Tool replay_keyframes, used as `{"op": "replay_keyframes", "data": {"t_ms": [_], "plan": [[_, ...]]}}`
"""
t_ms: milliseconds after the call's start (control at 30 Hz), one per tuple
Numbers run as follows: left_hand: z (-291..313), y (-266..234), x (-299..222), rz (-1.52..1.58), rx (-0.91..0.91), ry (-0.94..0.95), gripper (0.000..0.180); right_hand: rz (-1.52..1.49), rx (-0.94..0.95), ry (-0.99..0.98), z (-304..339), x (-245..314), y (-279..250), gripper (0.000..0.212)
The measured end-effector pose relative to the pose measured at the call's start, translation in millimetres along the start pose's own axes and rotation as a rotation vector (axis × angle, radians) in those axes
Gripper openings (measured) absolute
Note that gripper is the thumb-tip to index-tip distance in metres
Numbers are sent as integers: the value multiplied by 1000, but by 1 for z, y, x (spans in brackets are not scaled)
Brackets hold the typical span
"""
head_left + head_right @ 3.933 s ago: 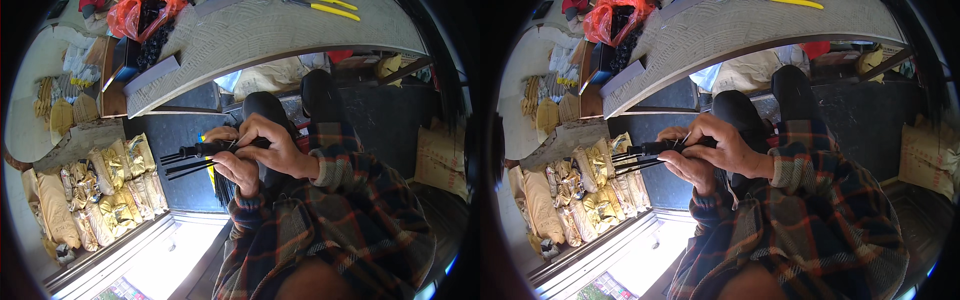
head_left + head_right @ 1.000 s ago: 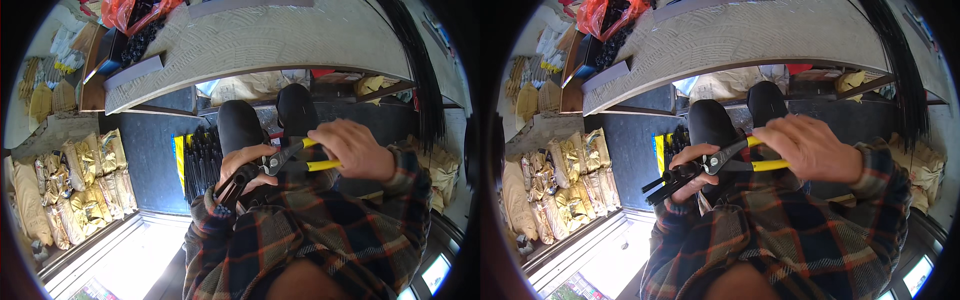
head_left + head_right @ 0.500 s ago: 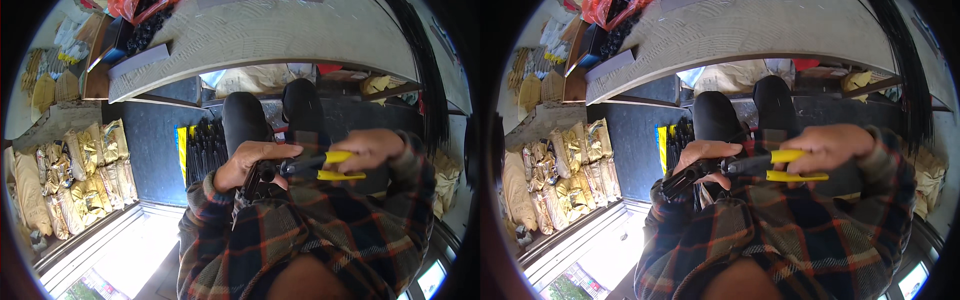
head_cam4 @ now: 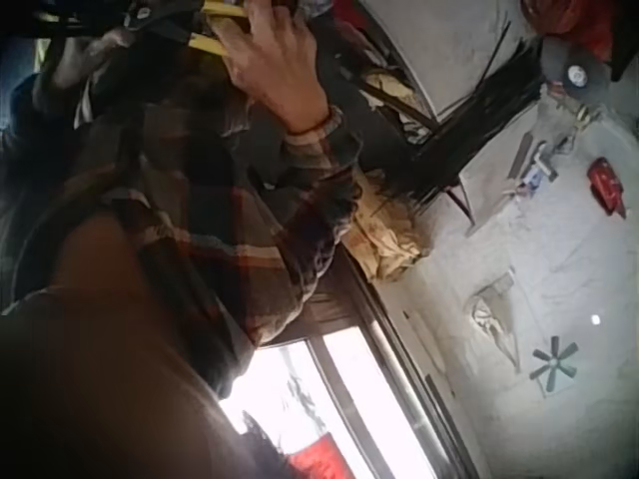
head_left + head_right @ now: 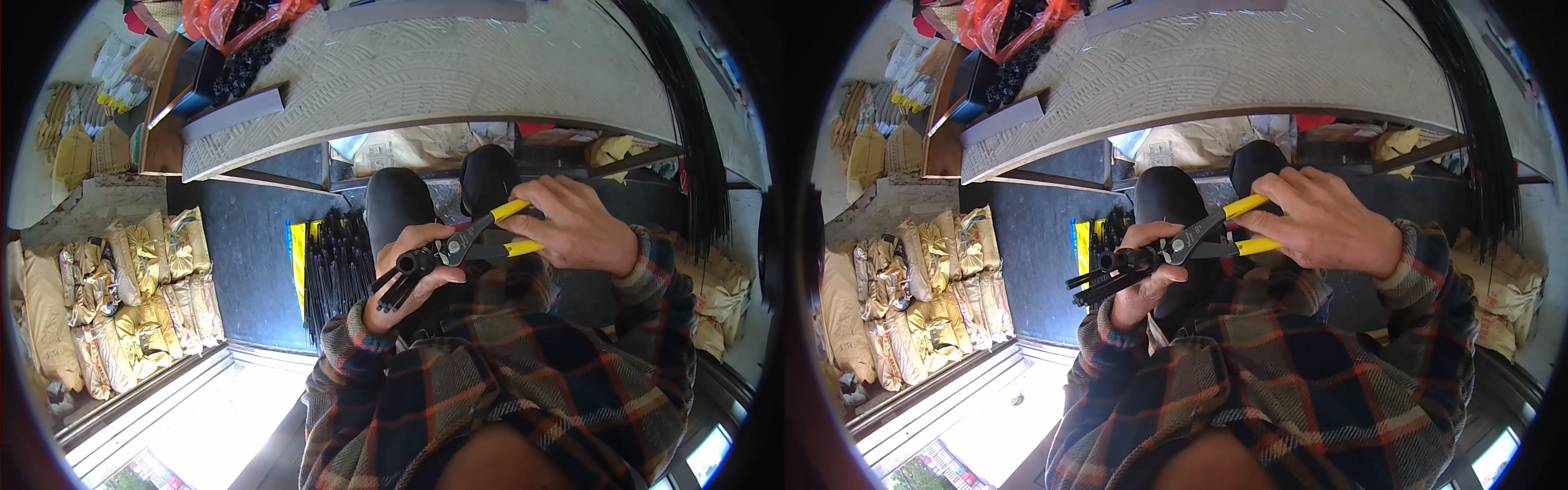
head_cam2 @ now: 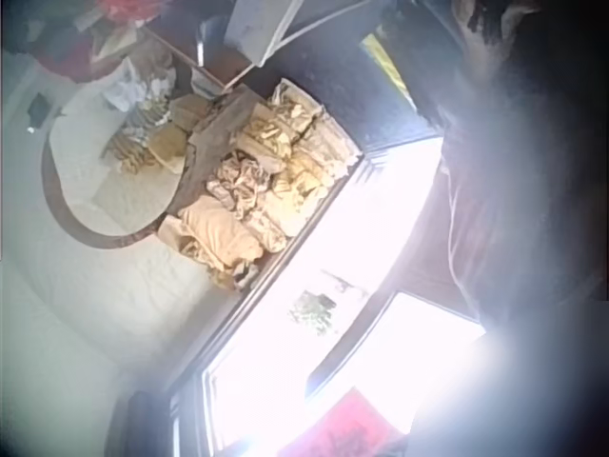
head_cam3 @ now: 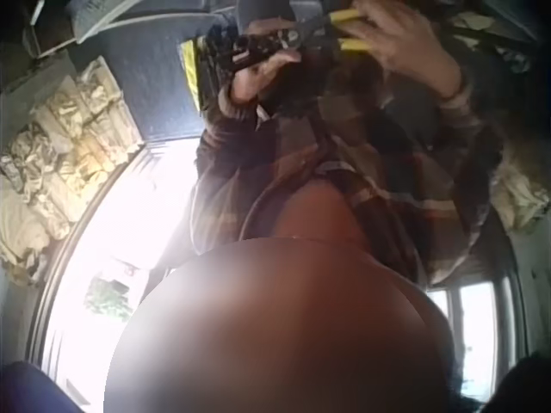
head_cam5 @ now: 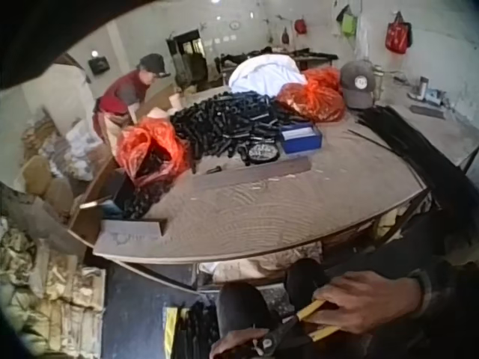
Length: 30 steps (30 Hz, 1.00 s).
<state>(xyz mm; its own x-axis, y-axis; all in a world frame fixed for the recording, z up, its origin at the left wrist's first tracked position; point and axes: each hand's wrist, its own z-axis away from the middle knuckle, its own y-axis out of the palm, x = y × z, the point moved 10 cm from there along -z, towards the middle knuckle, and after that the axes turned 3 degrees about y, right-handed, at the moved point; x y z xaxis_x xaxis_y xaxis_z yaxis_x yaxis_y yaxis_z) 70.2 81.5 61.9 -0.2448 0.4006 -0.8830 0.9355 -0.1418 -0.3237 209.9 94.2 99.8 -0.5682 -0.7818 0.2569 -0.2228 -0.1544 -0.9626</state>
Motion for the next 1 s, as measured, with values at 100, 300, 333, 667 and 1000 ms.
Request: {"op": "replay_keyframes", "data": {"t_ms": [100,300,333,667,1000], "plan": [[0,-1,-5,27,-36,17,54,-9,-127,-9,0,-2,-5,35],[6,-3,15,119,-130,-161,55,-186,-266,43,-1,-9,31,33],[4,-3,12,63,-111,-144,55,-196,-296,44,0,-7,33,28],[8,-14,23,323,-171,-212,76,-611,-480,23,-12,-8,41,18],[13,-19,23,257,-53,-362,87,585,-575,-158,-34,29,-4,30]]}}
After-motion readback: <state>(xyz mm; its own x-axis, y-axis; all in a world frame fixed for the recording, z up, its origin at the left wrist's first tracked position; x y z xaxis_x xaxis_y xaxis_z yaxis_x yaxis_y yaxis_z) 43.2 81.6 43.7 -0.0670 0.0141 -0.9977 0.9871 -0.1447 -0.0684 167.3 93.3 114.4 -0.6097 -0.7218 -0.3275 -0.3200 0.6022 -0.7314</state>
